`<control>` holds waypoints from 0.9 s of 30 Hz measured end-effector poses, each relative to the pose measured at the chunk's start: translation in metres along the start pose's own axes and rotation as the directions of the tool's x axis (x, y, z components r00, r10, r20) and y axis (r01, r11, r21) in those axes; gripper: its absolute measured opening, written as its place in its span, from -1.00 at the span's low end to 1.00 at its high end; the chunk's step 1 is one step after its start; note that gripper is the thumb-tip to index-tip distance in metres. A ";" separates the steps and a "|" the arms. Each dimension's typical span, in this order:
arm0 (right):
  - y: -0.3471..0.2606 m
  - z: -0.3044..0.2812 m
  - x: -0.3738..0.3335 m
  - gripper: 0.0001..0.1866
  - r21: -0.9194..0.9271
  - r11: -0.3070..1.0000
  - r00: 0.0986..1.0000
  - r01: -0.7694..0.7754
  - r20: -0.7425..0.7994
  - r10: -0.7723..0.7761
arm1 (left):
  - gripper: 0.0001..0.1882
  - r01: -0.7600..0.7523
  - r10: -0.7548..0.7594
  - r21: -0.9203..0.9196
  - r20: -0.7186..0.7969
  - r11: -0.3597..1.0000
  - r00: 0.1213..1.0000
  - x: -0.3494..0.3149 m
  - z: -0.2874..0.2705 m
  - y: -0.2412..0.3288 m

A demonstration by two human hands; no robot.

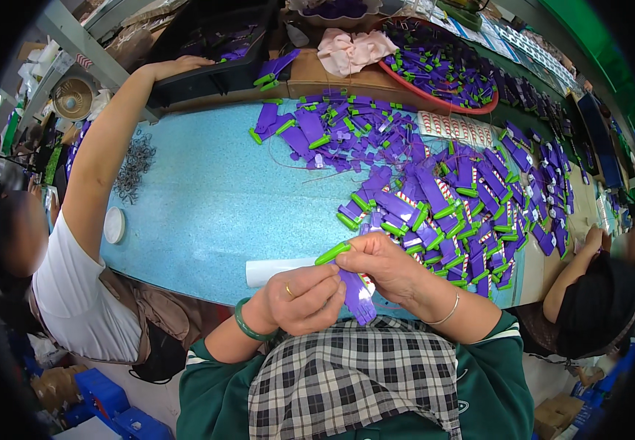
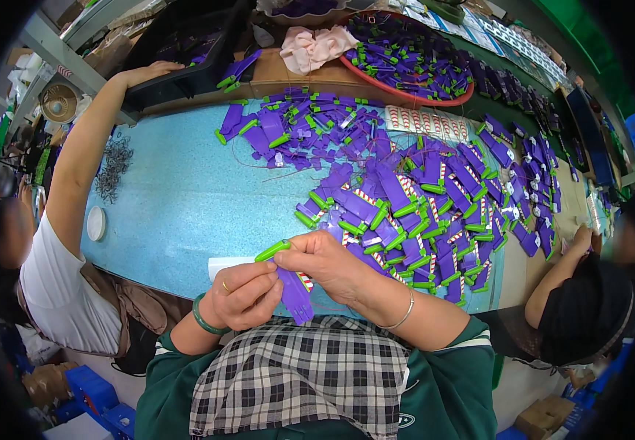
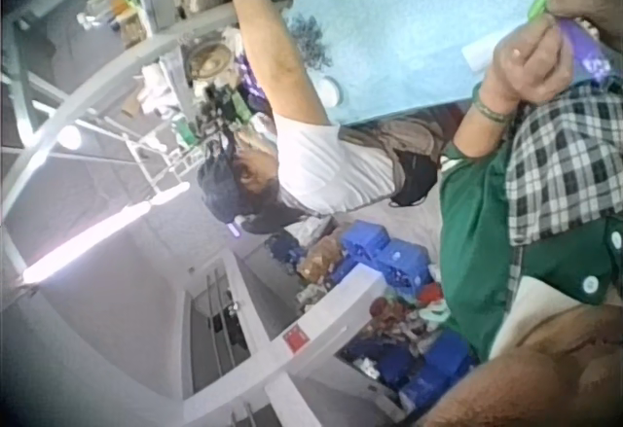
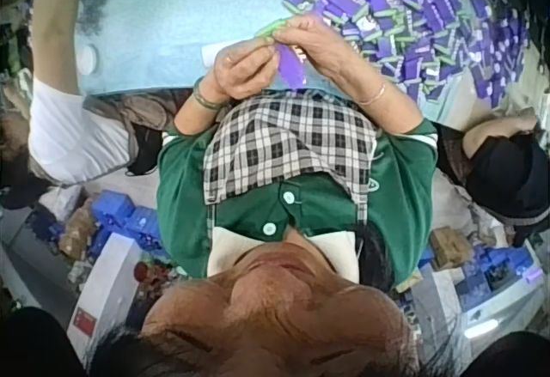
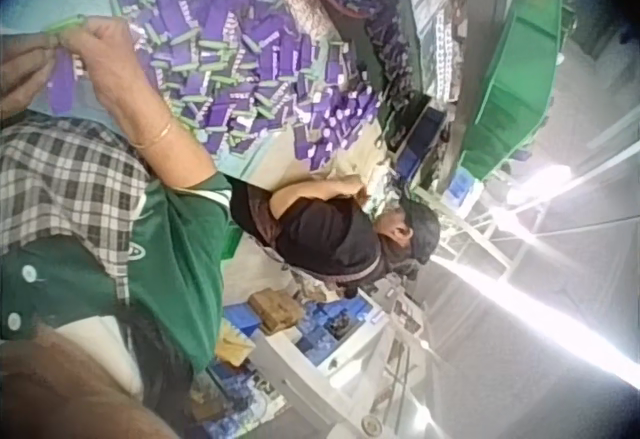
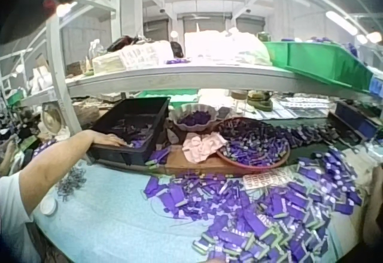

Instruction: The person sits at a table and assembles small purple and green plastic components by hand. They pick up a purple piece, insert a green piece into it, and place the finished unit on the table. This repetitive assembly process continues throughout the video.

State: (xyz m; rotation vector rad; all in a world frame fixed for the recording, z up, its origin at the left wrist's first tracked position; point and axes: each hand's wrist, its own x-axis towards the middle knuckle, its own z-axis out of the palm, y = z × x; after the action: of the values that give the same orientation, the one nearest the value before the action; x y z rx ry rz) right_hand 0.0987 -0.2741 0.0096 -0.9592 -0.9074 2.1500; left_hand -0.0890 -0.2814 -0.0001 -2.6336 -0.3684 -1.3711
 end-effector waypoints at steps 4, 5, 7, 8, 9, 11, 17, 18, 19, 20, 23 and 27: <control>0.010 0.001 -0.010 -0.74 0.056 0.997 0.998 -0.055 0.016 0.055 | -0.77 0.027 -0.027 -0.042 0.003 0.999 1.000 -0.001 0.002 0.003; 0.008 0.000 -0.015 -0.73 0.032 0.996 0.996 -0.086 0.026 0.085 | -0.77 0.040 -0.039 -0.061 0.012 0.997 0.999 0.000 0.002 0.004; 0.000 0.000 -0.028 -0.70 -0.018 0.989 0.989 -0.144 0.042 0.145 | -0.76 0.059 -0.059 -0.083 0.005 0.995 0.998 -0.002 0.004 0.004; 0.002 -0.005 -0.033 -0.69 -0.033 0.986 0.982 -0.166 0.089 0.168 | -0.76 0.065 -0.066 -0.085 -0.011 0.994 0.998 -0.004 0.006 0.003; 0.005 -0.011 -0.038 -0.67 -0.048 0.981 0.972 -0.187 0.134 0.192 | -0.76 0.071 -0.074 -0.088 -0.028 0.994 0.997 -0.006 0.008 0.001; 0.003 -0.019 -0.044 -0.65 -0.075 0.986 0.967 -0.150 0.197 0.163 | -0.80 0.187 -0.188 -0.081 0.001 0.979 0.982 -0.005 0.009 0.000; -0.003 -0.034 -0.024 -0.80 -0.212 0.933 0.930 0.291 -0.165 -0.328 | -0.85 0.653 -0.834 -0.712 0.506 -0.258 0.223 0.006 0.013 0.011; -0.001 -0.033 -0.022 -0.76 -0.229 0.928 0.935 0.293 -0.134 -0.328 | -0.86 0.602 -0.771 -0.701 0.601 -0.382 0.211 0.005 0.013 0.004; 0.000 -0.032 -0.020 -0.71 -0.245 0.924 0.940 0.295 -0.101 -0.327 | -0.85 0.598 -0.754 -0.683 0.629 -0.420 0.188 0.004 0.013 0.001; 0.001 -0.031 -0.019 -0.65 -0.261 0.918 0.943 0.298 -0.068 -0.325 | -0.85 0.593 -0.737 -0.663 0.656 -0.457 0.165 0.003 0.014 0.000; 0.002 -0.029 -0.019 -0.60 -0.355 0.905 0.962 0.235 -0.047 -0.268 | -0.84 0.628 -0.715 -0.630 0.680 -0.457 0.162 0.005 0.014 0.001; 0.004 -0.037 -0.017 -0.57 -0.260 0.941 0.975 0.217 0.009 -0.223 | -0.84 0.670 -0.696 -0.626 0.682 -0.399 0.223 0.006 0.015 0.001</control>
State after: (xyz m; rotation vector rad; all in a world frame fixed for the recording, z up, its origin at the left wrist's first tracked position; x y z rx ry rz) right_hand 0.1365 -0.2763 -0.0060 -0.9517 -1.2478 1.8602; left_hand -0.0741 -0.2784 -0.0039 -3.0964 -2.5173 -2.6389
